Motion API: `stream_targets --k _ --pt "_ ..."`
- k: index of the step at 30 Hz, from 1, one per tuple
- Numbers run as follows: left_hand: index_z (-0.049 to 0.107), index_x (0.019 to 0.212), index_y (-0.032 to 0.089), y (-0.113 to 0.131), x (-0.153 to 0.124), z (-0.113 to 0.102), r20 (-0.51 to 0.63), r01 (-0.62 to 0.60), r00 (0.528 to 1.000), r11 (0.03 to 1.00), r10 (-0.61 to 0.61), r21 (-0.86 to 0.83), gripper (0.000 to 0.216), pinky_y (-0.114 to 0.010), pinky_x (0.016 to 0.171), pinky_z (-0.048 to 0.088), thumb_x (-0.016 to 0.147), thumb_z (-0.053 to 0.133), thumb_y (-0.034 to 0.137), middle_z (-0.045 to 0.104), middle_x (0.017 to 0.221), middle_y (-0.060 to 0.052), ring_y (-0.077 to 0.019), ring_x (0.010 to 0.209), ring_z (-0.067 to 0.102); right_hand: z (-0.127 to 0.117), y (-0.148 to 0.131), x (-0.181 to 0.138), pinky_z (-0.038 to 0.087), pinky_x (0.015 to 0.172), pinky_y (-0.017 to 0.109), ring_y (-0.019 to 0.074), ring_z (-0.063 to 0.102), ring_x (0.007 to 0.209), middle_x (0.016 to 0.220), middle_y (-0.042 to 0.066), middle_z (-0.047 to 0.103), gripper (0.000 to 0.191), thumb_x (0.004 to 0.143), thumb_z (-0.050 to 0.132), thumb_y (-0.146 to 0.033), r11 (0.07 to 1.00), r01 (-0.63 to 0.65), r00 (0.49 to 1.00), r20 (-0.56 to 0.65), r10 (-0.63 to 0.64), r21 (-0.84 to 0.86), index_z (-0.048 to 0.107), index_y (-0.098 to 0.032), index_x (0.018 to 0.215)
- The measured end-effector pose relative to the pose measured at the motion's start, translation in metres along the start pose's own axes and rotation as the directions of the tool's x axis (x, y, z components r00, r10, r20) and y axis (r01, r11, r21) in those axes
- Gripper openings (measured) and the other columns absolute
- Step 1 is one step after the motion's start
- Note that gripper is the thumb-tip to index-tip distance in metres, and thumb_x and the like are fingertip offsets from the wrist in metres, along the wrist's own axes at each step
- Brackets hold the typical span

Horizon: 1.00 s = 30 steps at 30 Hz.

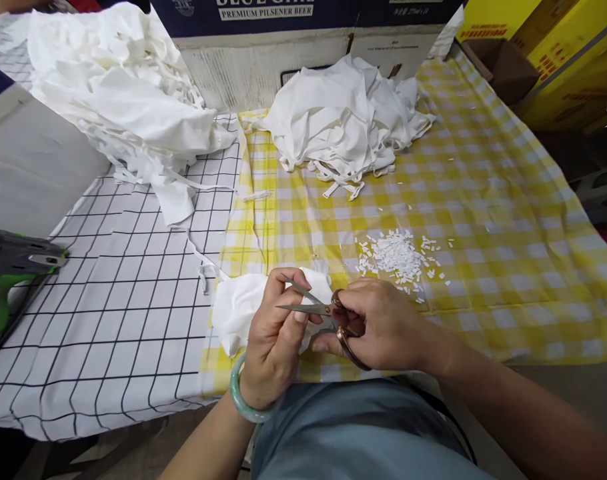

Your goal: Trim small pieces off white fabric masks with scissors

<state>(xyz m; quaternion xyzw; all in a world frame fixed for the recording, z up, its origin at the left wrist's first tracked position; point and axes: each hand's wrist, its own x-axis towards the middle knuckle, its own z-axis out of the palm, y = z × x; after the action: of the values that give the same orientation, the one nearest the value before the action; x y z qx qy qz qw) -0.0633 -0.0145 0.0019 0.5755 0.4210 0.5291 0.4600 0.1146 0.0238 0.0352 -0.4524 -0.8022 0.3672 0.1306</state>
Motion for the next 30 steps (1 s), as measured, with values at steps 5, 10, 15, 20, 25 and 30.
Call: stream_targets --k 5,10,15,20,25,30 --pt "0.063 0.079 0.019 -0.001 0.0 0.001 -0.004 -0.004 1.0 1.0 0.004 -0.016 0.028 -0.038 0.087 0.042 0.099 0.043 0.023 0.053 0.087 -0.008 -0.0232 0.1 0.046 0.001 0.002 -0.001 0.026 0.052 0.022 0.0067 0.036 0.049 0.05 -0.006 0.045 0.044 0.07 0.078 -0.045 1.0 -0.008 1.0 -0.008 0.008 -0.004 0.048 -0.017 0.055" --pt "0.062 0.078 0.019 -0.001 0.001 0.002 -0.009 0.006 1.0 1.0 -0.006 -0.02 0.028 -0.037 0.087 0.043 0.099 0.044 0.023 0.052 0.088 -0.008 -0.0232 0.1 0.047 0.002 0.004 -0.001 0.025 0.052 0.022 0.0066 0.036 0.048 0.05 -0.005 0.046 0.047 0.071 0.077 -0.05 1.0 -0.02 1.0 -0.017 0.019 -0.019 0.048 -0.017 0.054" --pt "0.062 0.08 0.019 0.0 0.003 0.006 0.008 0.022 1.0 0.999 -0.022 -0.044 0.027 -0.035 0.086 0.043 0.099 0.044 0.024 0.05 0.095 -0.008 -0.0217 0.099 0.048 0.001 0.007 -0.005 0.025 0.052 0.023 0.0067 0.036 0.047 0.05 -0.004 0.048 0.047 0.076 0.071 -0.051 0.999 0.011 0.998 -0.058 -0.012 -0.03 0.048 -0.016 0.054" --pt "0.062 0.081 0.02 0.001 0.014 0.019 0.098 -0.006 0.995 0.999 0.01 -0.035 0.027 -0.035 0.088 0.042 0.099 0.043 0.023 0.052 0.093 -0.007 -0.0213 0.102 0.045 -0.004 0.017 -0.018 0.028 0.054 0.024 0.0081 0.038 0.049 0.049 -0.004 0.048 0.048 0.079 0.069 -0.052 0.999 -0.037 0.99 -0.138 0.032 -0.038 0.047 -0.017 0.053" --pt "0.061 0.078 0.019 -0.001 0.034 0.043 0.242 0.0 0.97 1.0 -0.001 0.002 0.03 -0.037 0.084 0.044 0.1 0.042 0.027 0.053 0.086 -0.008 -0.0235 0.101 0.046 -0.016 0.035 -0.041 0.028 0.053 0.025 0.0098 0.039 0.05 0.049 -0.002 0.051 0.045 0.08 0.067 -0.05 0.981 -0.188 0.97 -0.164 0.178 -0.047 0.049 -0.018 0.053" --pt "0.061 0.074 0.018 -0.008 0.045 0.068 0.343 0.034 0.938 0.999 -0.044 0.035 0.034 -0.036 0.085 0.044 0.099 0.042 0.03 0.054 0.089 -0.009 -0.023 0.098 0.049 -0.019 0.054 -0.06 0.027 0.052 0.024 0.0096 0.039 0.051 0.051 -0.002 0.049 0.04 0.081 0.066 -0.041 0.951 -0.308 0.933 -0.193 0.304 0.009 0.048 -0.018 0.053"
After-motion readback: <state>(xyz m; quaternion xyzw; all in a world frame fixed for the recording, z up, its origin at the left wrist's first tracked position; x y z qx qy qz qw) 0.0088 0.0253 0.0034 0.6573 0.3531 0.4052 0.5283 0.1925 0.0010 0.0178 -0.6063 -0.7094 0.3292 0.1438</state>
